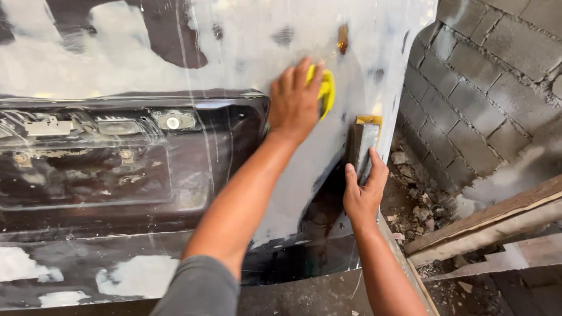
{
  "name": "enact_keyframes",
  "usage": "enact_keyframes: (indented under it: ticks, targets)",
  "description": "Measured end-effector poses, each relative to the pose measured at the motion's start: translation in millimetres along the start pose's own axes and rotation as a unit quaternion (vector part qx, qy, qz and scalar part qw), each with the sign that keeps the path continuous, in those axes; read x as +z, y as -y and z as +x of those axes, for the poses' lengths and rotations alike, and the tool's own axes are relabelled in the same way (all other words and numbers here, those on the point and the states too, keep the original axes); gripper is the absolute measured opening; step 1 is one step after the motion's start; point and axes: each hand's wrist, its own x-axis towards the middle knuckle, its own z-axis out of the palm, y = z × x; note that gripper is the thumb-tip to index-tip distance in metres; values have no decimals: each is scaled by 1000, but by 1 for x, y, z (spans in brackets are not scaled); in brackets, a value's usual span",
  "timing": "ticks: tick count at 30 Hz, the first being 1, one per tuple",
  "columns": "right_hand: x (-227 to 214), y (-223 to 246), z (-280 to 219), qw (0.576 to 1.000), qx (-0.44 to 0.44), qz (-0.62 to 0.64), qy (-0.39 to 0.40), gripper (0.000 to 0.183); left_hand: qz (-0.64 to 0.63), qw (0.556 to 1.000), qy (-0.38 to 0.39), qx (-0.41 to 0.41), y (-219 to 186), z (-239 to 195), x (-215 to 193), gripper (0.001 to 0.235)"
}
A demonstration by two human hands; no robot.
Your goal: The person uses a sanding block to sand the surface of a car trunk lid. They repeatedly wipe the surface with a yellow cloth and rinse the sanding block in a bucket of water. The person continues sanding different areas of the trunk lid throughout the clip.
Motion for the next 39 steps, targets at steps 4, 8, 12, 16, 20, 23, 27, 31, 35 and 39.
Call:
enact_keyframes:
  ticks: [4,8,12,16,20,23,27,31,35,39]
  targets:
    - [1,-16,-1,999,33,26,-23,56,13,992,14,126,-48,-63,4,45]
    - [-19,-29,4,998,50,39,-23,55,-54,965,75,247,-40,-195,-47,34]
    - [-23,-29,0,1000,11,16,5,56,-58,940,152,300,38,-270,-81,35]
    - [-10,-16,-20,1000,-28,5,8,59,4,957,111,269,51,-162,-74,30]
    - [4,9,-59,998,-29,-5,46,60,-57,996,59,44,34,-93,-71,43]
    - [10,25,-86,993,-88,-28,72,60,-100,993,17,-58,30,-118,-73,49]
    - [18,31,-89,943,-274,-57,178,63,-129,976,-18,-173,39,-193,-80,50]
    - [43,14,12,917,-373,-72,121,61,-106,973,-11,-205,43,-215,-87,49]
    - [52,31,71,974,-206,-89,-13,60,-94,976,14,-197,42,-217,-87,53]
    - [60,23,10,965,-248,-78,40,64,-97,973,14,-209,38,-217,-90,50]
